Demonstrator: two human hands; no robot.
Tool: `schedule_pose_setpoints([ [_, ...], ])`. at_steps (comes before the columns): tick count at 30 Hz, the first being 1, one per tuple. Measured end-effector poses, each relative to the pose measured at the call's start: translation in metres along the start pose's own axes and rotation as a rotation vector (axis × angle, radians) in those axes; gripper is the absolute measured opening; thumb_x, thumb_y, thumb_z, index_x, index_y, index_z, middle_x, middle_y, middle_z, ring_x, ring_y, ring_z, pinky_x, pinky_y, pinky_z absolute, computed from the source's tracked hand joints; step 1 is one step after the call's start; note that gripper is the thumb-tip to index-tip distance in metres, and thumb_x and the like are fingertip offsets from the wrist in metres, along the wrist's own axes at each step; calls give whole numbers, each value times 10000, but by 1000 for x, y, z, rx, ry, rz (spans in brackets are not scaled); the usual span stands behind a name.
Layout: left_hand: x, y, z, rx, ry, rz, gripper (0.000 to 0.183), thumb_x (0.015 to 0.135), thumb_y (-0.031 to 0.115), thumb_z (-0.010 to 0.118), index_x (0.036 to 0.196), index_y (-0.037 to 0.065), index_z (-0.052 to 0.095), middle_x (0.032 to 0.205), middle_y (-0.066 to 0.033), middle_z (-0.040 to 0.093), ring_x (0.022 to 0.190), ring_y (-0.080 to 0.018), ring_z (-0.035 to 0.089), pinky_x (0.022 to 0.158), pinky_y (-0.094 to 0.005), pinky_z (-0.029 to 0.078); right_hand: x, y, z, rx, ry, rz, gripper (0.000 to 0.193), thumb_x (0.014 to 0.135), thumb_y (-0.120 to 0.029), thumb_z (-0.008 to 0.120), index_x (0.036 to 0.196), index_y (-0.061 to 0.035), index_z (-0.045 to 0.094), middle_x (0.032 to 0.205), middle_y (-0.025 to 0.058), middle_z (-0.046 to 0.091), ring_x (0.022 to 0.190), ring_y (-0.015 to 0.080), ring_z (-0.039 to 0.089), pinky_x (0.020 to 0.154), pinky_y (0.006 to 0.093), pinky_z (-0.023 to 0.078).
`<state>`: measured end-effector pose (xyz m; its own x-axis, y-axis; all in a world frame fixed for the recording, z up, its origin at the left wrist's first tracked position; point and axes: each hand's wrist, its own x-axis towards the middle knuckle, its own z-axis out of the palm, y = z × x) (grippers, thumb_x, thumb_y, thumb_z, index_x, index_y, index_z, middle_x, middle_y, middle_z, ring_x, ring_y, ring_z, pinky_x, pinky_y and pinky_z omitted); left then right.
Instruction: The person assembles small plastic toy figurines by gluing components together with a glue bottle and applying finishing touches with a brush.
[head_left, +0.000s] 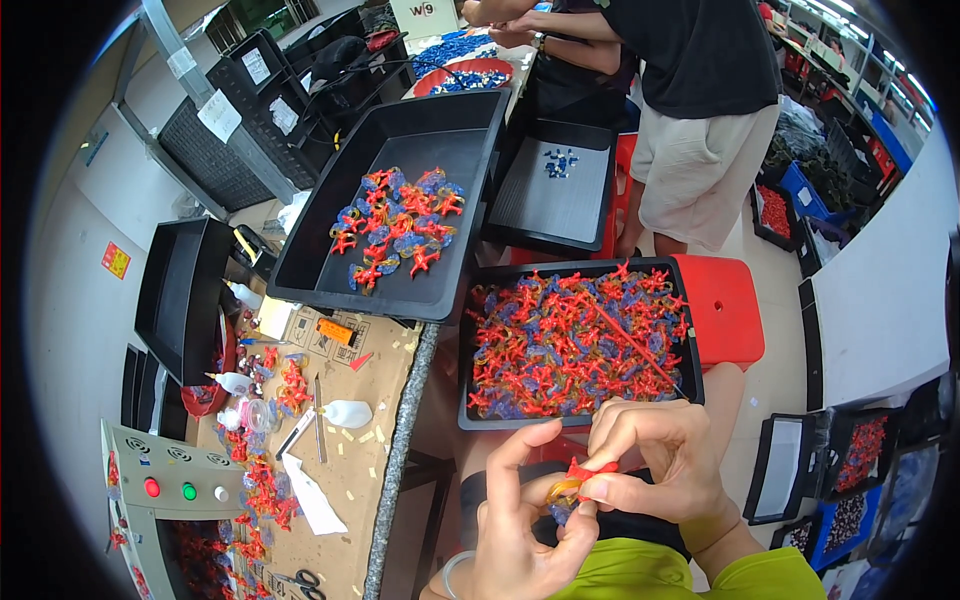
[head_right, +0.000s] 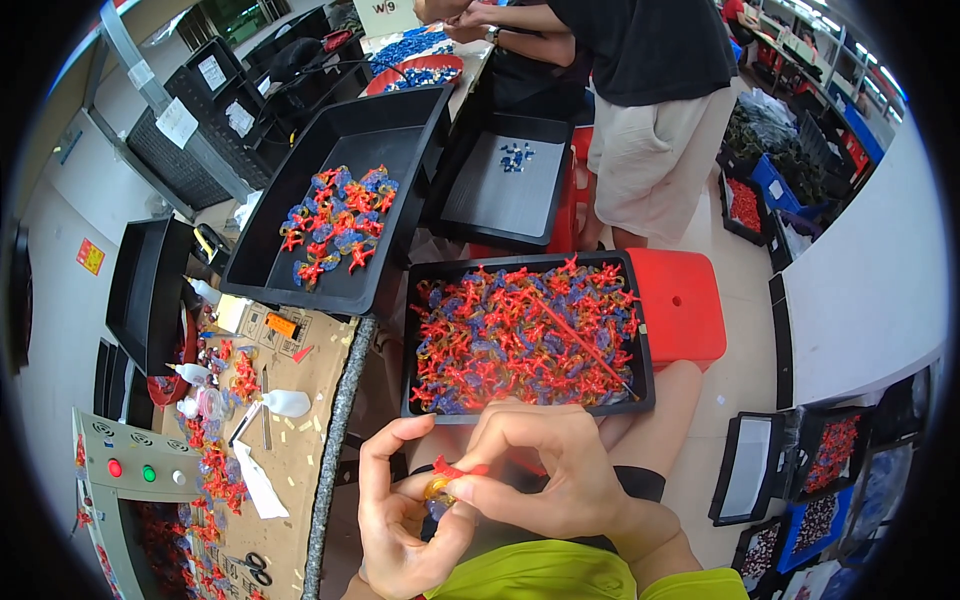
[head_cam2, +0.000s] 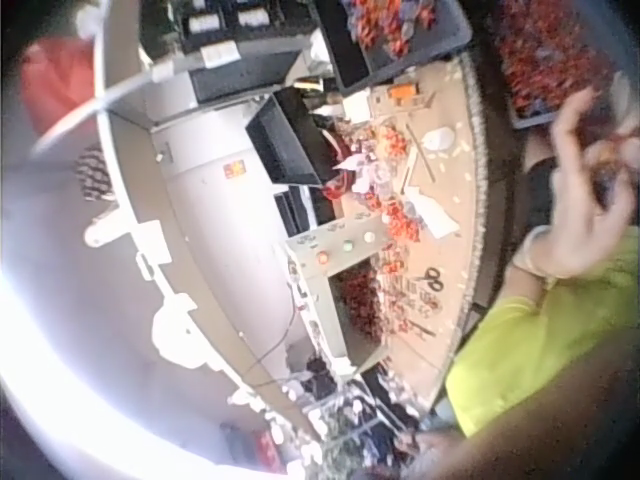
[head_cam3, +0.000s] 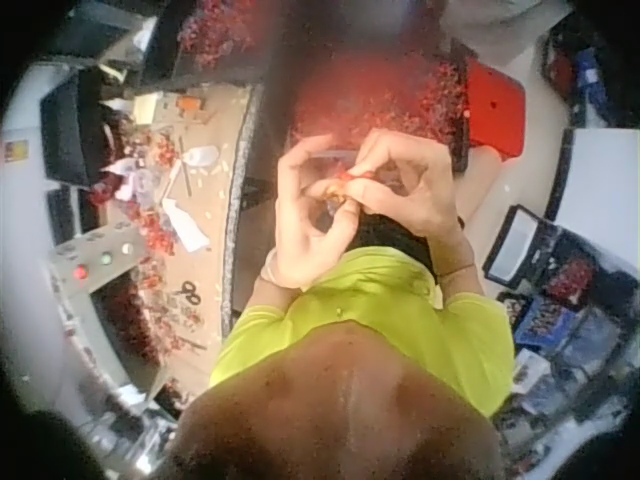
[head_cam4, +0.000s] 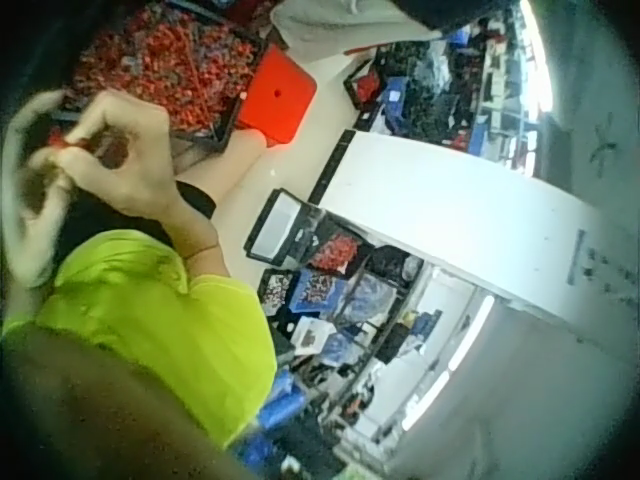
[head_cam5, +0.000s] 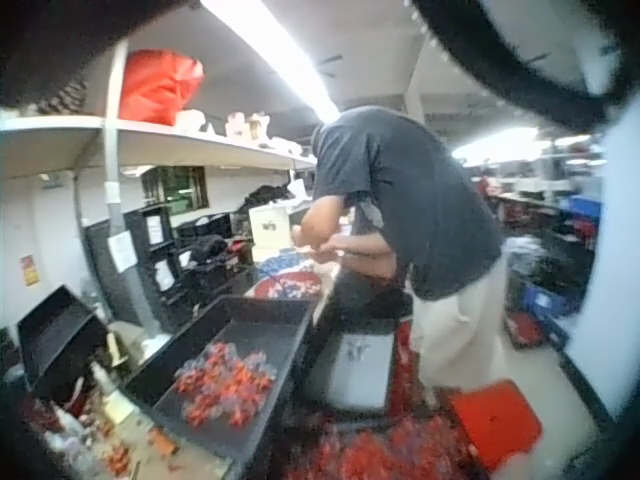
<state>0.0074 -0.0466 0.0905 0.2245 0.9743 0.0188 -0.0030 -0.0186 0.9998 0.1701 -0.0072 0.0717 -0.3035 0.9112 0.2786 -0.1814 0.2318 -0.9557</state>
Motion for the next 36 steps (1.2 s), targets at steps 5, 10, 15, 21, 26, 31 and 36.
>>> schedule_pose_setpoints([
  [5,0,-2,-1,-20,-26,-34,610,834,-49,545,1367,23,257,1143,-108,516,881,-140,606,758,-249,470,1,-1,1,4,2,8,103,726,31,708,782,14,624,759,99,652,729,170,610,662,278,459],
  [10,1,1,1,3,-5,-6,607,834,-44,546,1367,16,261,1136,-108,519,881,-143,606,759,-253,472,1,1,1,1,-2,1,100,729,29,707,782,13,624,757,94,653,723,166,608,657,276,456],
  [15,0,-1,-2,-2,-19,-8,604,834,-41,545,1367,12,266,1128,-108,522,889,-144,602,756,-255,473,1,0,2,-6,3,-3,100,730,25,708,780,13,622,755,94,653,722,167,608,659,275,457],
  [21,-2,-10,-6,-77,-60,-45,598,834,-36,553,1366,-3,281,1203,-109,478,906,-134,591,756,-249,468,1,0,2,-10,0,-3,103,728,23,711,778,11,621,751,92,652,721,166,608,657,273,457],
  [26,-1,-14,-5,-36,6,-233,567,833,-26,568,1349,-46,333,1282,-80,420,906,-125,593,743,-238,462,2,0,2,-18,0,-8,105,727,24,713,776,10,620,747,90,651,718,162,607,644,270,453],
  [31,-1,-7,-5,150,-68,112,581,837,-28,558,1358,-14,302,1226,-90,462,890,-129,600,746,-241,464,1,-1,2,-25,12,9,105,726,24,714,774,10,622,746,90,650,711,157,604,624,266,447],
  [36,0,0,-2,-10,-27,-33,598,839,-33,547,1366,21,270,1132,-97,521,871,-133,606,752,-244,467,1,1,2,-7,12,-3,102,725,25,713,774,10,625,749,92,650,715,160,604,637,271,448],
])
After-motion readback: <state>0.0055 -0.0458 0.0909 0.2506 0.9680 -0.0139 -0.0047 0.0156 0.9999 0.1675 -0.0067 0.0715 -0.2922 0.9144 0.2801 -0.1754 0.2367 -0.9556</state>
